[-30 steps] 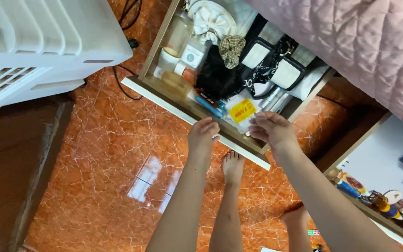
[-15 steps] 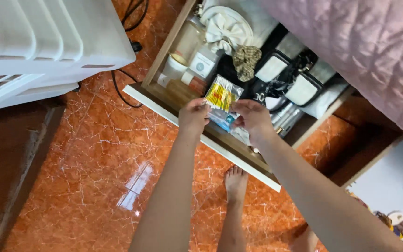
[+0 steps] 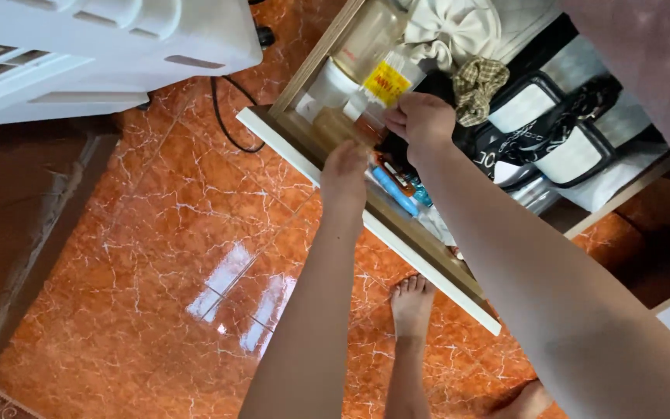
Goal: The recorder picks up various small items from the bedroom floor and organizes them into under-bed drawers.
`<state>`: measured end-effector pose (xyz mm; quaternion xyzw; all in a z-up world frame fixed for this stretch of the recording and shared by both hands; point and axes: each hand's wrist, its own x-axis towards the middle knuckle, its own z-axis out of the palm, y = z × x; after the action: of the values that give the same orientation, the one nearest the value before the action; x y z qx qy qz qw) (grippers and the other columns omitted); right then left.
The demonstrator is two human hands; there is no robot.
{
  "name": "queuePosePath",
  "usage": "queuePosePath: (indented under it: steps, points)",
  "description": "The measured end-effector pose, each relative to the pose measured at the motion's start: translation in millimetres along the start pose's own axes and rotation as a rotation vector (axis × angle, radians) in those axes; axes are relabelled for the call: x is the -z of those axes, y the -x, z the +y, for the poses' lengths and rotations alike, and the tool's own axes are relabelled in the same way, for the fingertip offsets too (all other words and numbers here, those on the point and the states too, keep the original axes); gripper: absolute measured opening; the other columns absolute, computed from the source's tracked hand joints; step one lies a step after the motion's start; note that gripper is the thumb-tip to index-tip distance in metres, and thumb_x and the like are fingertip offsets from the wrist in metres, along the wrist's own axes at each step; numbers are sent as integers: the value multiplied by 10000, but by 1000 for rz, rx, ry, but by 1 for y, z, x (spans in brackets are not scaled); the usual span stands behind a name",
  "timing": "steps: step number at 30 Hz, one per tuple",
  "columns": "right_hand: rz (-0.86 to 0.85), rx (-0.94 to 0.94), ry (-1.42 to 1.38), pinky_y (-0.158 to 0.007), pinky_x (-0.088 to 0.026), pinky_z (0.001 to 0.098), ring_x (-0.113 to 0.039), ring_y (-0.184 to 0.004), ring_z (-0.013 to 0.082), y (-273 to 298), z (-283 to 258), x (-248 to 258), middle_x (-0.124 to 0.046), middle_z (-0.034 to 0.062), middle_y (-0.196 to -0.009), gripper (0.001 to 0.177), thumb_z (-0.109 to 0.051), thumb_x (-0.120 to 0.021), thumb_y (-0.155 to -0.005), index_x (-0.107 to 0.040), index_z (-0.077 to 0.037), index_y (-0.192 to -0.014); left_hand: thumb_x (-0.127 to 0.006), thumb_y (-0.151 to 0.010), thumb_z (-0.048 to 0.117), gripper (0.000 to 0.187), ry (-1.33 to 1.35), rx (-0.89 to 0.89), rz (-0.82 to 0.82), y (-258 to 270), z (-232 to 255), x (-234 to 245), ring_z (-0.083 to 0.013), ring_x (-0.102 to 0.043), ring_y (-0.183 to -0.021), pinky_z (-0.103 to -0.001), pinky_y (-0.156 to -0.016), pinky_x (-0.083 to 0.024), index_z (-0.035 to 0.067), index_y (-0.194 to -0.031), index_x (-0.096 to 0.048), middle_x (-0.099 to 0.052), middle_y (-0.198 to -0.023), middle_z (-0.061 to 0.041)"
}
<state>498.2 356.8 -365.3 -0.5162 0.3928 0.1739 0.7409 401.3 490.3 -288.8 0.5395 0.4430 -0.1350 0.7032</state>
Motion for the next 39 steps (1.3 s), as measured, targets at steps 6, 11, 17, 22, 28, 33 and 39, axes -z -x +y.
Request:
queuePosePath:
  steps: [6, 11, 17, 22, 28, 33, 39]
  points:
    - [116, 44, 67, -736, -610, 380, -749, -854, 274, 23, -14, -4, -705, 119, -1055, 391, 37, -599, -880, -547, -63, -1254, -628, -977, 210, 460, -51, -29, 21, 13, -5, -11, -167, -613, -1213, -296, -1026, -467, 54, -1404, -566, -666, -1335, -82]
    - [-22, 79, 42, -788, -609, 372, -742, -987, 281, 78, -6, 29, -613, 119, -1253, 537, 78, -571, -862, -510, -50, -1380, -599, -998, 214, 426, 36, -30, 15, 19, -25, -23, -143, -596, -1263, -288, -1056, -466, 80, -1401, -574, -638, -1371, -22]
    - [5, -50, -150, -916, -580, 411, -709, -1077, 293, 187, -27, 110, -643, 148, -1333, 392, 0, -492, -958, -573, -24, -1341, -586, -1009, 265, 414, -22, 94, -153, 87, -36, -55, -253, -612, -1254, -395, -1003, -487, 118, -1393, -639, -665, -1357, -67]
    - [84, -63, -350, -986, -557, 408, -684, -1146, 283, 266, -40, 208, -641, 146, -1357, 433, 73, -469, -926, -545, -12, -1344, -570, -995, 363, 462, -104, 178, -313, 152, -93, -83, -255, -614, -1294, -409, -1053, -485, 139, -1396, -617, -672, -1361, -63]
    - [263, -4, -515, -977, -557, 416, -685, -1126, 285, 335, 1, 345, -655, 152, -1343, 432, 84, -466, -917, -552, 6, -1332, -604, -976, 424, 528, -418, 265, -470, 257, -157, -129, -235, -645, -1264, -414, -1042, -489, 46, -1343, -638, -690, -1352, -100]
    - [472, 70, -696, -942, -569, 409, -689, -1068, 270, 411, 59, 470, -670, 172, -1302, 426, 64, -485, -927, -568, 8, -1342, -608, -975, 389, 470, -709, 309, -649, 340, -258, -164, -213, -663, -1225, -386, -985, -483, 94, -1339, -647, -704, -1329, -82]
    - [738, 81, -900, -875, -581, 385, -699, -1015, 247, 514, 185, 602, -707, 152, -1217, 395, 41, -509, -935, -604, 8, -1316, -575, -1007, 295, 388, -986, 392, -794, 449, -397, -190, -204, -666, -1163, -354, -992, -504, 96, -1335, -635, -704, -1289, -67]
